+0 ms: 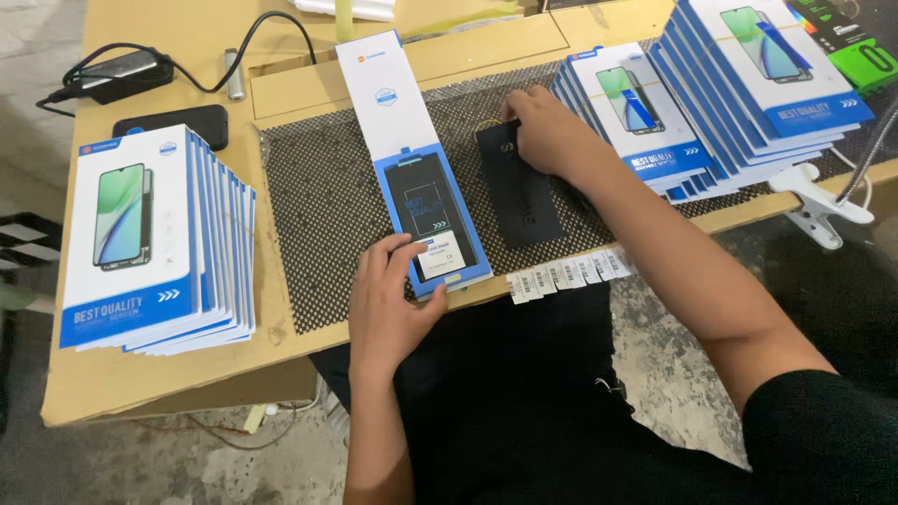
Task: The person opens a box containing a phone screen replacement, removes the screen, and peels off protective films from both sides. They then place the screen back into the box, add a small black pouch, and close the box. The person repeats this process with a second box.
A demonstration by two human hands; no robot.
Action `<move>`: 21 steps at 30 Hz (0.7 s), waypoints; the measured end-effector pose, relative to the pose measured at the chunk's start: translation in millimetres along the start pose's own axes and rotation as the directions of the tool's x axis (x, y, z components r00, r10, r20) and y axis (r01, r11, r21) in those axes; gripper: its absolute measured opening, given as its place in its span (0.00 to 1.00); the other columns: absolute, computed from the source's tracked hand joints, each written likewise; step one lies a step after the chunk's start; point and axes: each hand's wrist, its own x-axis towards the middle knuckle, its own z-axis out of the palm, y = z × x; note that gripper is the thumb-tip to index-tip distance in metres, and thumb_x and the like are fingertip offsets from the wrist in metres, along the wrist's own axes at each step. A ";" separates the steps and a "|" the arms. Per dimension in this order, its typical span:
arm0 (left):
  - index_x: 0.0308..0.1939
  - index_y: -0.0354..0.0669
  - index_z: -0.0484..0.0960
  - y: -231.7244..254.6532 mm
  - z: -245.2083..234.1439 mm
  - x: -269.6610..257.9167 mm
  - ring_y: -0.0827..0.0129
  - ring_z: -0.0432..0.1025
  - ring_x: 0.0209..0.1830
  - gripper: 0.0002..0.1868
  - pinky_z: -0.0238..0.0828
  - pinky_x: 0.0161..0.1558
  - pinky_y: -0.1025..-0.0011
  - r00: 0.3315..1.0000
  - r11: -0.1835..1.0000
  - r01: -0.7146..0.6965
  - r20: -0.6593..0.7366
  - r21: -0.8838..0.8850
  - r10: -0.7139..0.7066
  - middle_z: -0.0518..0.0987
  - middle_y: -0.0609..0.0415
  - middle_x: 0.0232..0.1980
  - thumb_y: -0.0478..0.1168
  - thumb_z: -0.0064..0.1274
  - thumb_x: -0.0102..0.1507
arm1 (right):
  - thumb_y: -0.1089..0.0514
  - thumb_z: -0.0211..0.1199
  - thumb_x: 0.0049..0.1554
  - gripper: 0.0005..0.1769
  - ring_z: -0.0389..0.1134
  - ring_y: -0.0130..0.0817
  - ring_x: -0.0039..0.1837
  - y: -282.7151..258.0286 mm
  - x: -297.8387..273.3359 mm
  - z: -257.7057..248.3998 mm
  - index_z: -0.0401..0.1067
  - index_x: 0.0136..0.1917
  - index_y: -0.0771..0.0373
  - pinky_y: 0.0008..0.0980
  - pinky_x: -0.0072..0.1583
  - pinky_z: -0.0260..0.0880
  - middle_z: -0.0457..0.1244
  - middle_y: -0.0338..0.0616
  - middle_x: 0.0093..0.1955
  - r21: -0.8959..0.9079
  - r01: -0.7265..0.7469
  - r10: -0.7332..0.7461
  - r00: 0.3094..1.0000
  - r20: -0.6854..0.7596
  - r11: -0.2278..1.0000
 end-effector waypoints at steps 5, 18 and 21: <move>0.54 0.46 0.80 0.0 -2.1 2.2 0.49 0.67 0.65 0.22 0.69 0.57 0.50 0.999 0.998 0.041 0.032 -0.037 -0.040 0.73 0.50 0.62 0.44 0.63 0.56 | 0.61 0.54 0.61 0.23 0.64 0.61 0.59 17.1 -18.4 26.2 0.63 0.70 0.64 0.51 0.55 0.70 0.53 0.58 0.64 -0.207 0.143 -0.171 0.978 -0.123 0.968; 0.50 0.49 0.83 0.1 0.9 1.3 0.47 0.67 0.67 0.21 0.70 0.57 0.48 0.995 0.993 0.096 0.037 -0.063 -0.094 0.75 0.53 0.60 0.44 0.63 0.53 | 0.53 0.63 0.60 0.25 0.64 0.62 0.69 6.4 -93.2 32.2 0.72 0.67 0.65 0.52 0.62 0.71 0.63 0.60 0.67 -0.259 0.427 -0.441 0.897 0.002 0.866; 0.51 0.47 0.82 0.9 -1.2 1.3 0.45 0.67 0.66 0.22 0.69 0.58 0.47 0.996 0.993 0.085 0.033 -0.081 -0.083 0.75 0.50 0.60 0.44 0.62 0.54 | 0.53 0.64 0.59 0.22 0.65 0.61 0.67 -3.9 -91.1 35.5 0.72 0.64 0.62 0.53 0.60 0.71 0.65 0.56 0.63 -0.228 0.491 -0.509 0.861 -0.019 0.840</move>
